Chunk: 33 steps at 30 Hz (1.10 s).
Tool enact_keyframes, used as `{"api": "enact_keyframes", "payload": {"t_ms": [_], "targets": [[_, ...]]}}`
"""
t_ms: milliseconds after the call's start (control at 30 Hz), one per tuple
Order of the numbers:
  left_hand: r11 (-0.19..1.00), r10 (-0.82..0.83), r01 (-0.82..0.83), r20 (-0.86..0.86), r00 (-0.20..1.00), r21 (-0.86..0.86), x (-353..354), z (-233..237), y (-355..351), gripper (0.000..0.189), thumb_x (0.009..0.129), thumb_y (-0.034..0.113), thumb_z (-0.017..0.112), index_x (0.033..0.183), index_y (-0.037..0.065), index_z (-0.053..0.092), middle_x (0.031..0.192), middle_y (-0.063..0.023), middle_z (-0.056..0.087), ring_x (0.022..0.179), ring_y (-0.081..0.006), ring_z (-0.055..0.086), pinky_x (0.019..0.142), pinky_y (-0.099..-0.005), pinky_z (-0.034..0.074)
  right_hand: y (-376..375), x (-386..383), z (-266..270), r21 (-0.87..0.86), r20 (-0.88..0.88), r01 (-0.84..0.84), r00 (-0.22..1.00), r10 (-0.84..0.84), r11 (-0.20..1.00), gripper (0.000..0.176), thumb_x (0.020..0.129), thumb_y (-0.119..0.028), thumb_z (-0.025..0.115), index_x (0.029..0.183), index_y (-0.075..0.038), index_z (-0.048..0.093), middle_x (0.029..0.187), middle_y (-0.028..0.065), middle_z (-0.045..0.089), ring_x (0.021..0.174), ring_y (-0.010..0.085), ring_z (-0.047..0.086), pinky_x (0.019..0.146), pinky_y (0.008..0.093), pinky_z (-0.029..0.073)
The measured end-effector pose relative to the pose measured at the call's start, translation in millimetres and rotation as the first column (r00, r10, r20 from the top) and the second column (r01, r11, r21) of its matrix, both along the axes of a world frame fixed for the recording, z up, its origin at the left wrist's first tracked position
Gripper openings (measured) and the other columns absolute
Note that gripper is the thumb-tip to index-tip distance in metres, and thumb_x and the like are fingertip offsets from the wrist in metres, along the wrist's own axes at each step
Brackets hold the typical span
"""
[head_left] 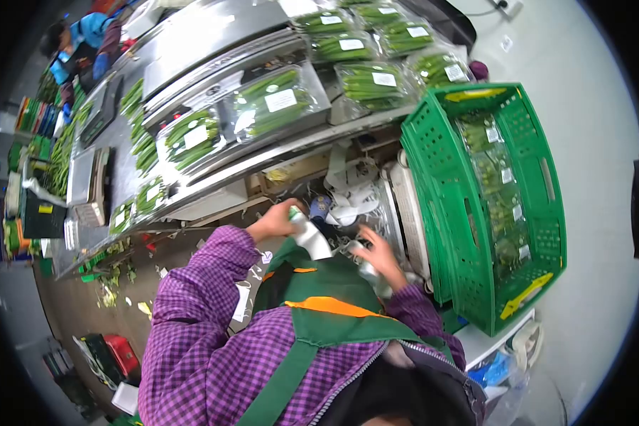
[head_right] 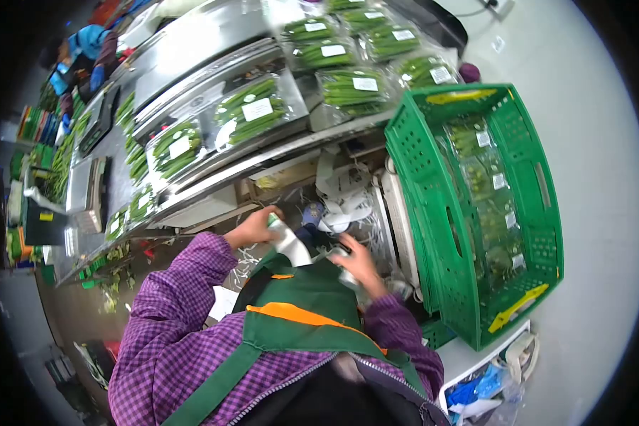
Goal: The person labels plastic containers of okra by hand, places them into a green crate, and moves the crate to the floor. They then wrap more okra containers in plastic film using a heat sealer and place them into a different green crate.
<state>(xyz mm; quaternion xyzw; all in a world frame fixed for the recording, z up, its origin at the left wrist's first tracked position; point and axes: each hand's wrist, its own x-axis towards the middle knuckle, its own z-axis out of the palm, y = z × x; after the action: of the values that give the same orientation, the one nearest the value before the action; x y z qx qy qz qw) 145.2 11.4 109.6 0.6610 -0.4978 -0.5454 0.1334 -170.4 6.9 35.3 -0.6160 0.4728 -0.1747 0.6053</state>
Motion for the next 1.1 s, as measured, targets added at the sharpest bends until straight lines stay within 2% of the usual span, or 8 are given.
{"api": "enact_keyframes", "payload": {"t_ms": [100, 267, 367, 500, 567, 700, 900, 1100], "targets": [[0.981, -0.194, 0.192, -0.173, 0.966, -0.029, -48.2, 24.6, -39.7, 0.049, 0.064, 0.019, 0.075, 0.106, 0.006, 0.054, 0.091, -0.0108, 0.061, 0.072, -0.0168, 0.061, 0.066, -0.0309, 0.051, -25.4, 80.7, 19.4, 0.063, 0.244, -0.070, 0.968, 0.052, 0.996, 0.058, 0.073, -0.017, 0.073, 0.122, 0.002, 0.050, 0.097, 0.0096, 0.065, 0.072, 0.0078, 0.054, 0.067, 0.0265, 0.046], [0.980, -0.146, 0.161, 0.119, 0.982, -0.121, -5.3, -14.0, -85.8, 0.053, 0.061, 0.023, 0.078, 0.106, 0.007, 0.055, 0.099, -0.0139, 0.062, 0.092, -0.0247, 0.060, 0.082, -0.0331, 0.047, -11.2, 15.0, 10.4, 0.170, 0.117, -0.010, 0.993, -0.010, 0.985, 0.023, 0.083, -0.016, 0.063, 0.094, 0.004, 0.063, 0.075, 0.0021, 0.062, 0.067, 0.0074, 0.055, 0.060, 0.0266, 0.046], [0.973, -0.167, 0.212, 0.362, 0.917, -0.087, 45.1, -79.1, -90.1, 0.057, 0.061, 0.018, 0.073, 0.113, 0.008, 0.052, 0.099, -0.0183, 0.060, 0.094, -0.0308, 0.060, 0.083, -0.0369, 0.048, 44.4, -102.6, -19.9, 0.257, -0.472, 0.334, 0.862, -0.183, 0.907, 0.027, 0.078, -0.017, 0.065, 0.098, 0.001, 0.066, 0.083, 0.0096, 0.069, 0.072, 0.0153, 0.064, 0.066, 0.0309, 0.049], [0.922, -0.286, 0.372, 0.458, 0.842, -0.109, 36.9, -166.4, -107.5, 0.052, 0.063, 0.018, 0.070, 0.109, 0.005, 0.052, 0.093, -0.0186, 0.062, 0.091, -0.0366, 0.060, 0.081, -0.0392, 0.049, 98.3, -181.6, -69.4, 0.234, -0.671, 0.362, 0.732, -0.119, 0.903, 0.030, 0.072, -0.018, 0.069, 0.095, 0.000, 0.067, 0.086, 0.0154, 0.068, 0.079, 0.0262, 0.067, 0.070, 0.0349, 0.050], [0.731, -0.227, 0.468, 0.470, 0.853, -0.497, 1.4, -209.4, -145.7, 0.047, 0.065, 0.017, 0.067, 0.108, 0.005, 0.053, 0.091, -0.0182, 0.062, 0.085, -0.0372, 0.061, 0.077, -0.0406, 0.050, 67.7, -144.7, -81.5, 0.158, -0.616, 0.272, 0.778, -0.120, 0.949, 0.029, 0.069, -0.022, 0.072, 0.086, 0.002, 0.066, 0.080, 0.0150, 0.067, 0.075, 0.0274, 0.066, 0.068, 0.0354, 0.049], [0.797, -0.359, 0.495, 0.387, 0.849, -0.345, -60.6, -251.1, -239.1, 0.046, 0.075, 0.019, 0.061, 0.116, 0.003, 0.047, 0.091, -0.0186, 0.061, 0.084, -0.0353, 0.061, 0.072, -0.0414, 0.049, -27.8, -56.2, -43.8, -0.055, -0.492, 0.281, 0.828, -0.271, 0.958, 0.044, 0.070, -0.013, 0.073, 0.110, 0.000, 0.059, 0.098, 0.0153, 0.065, 0.080, 0.0228, 0.064, 0.071, 0.0335, 0.049], [0.801, -0.524, 0.587, 0.340, 0.781, -0.115, -89.2, -290.8, -282.5, 0.046, 0.081, 0.031, 0.058, 0.114, 0.000, 0.051, 0.094, -0.0191, 0.061, 0.085, -0.0332, 0.061, 0.073, -0.0416, 0.048, -89.9, -21.7, -5.9, 0.297, -0.088, 0.590, 0.800, -0.594, 0.751, 0.044, 0.075, 0.002, 0.067, 0.116, -0.001, 0.054, 0.110, 0.0078, 0.060, 0.084, 0.0107, 0.058, 0.073, 0.0235, 0.046], [0.965, -0.069, 0.181, 0.483, 0.873, -0.188, -96.1, -276.8, -260.3, 0.054, 0.083, 0.045, 0.056, 0.109, -0.002, 0.057, 0.096, -0.0195, 0.062, 0.085, -0.0313, 0.062, 0.076, -0.0415, 0.047, -103.1, -8.5, 10.5, 0.139, 0.164, 0.667, 0.714, -0.681, 0.732, 0.030, 0.077, 0.008, 0.059, 0.106, 0.000, 0.056, 0.116, 0.0066, 0.053, 0.100, 0.0140, 0.055, 0.081, 0.0243, 0.045]]}}
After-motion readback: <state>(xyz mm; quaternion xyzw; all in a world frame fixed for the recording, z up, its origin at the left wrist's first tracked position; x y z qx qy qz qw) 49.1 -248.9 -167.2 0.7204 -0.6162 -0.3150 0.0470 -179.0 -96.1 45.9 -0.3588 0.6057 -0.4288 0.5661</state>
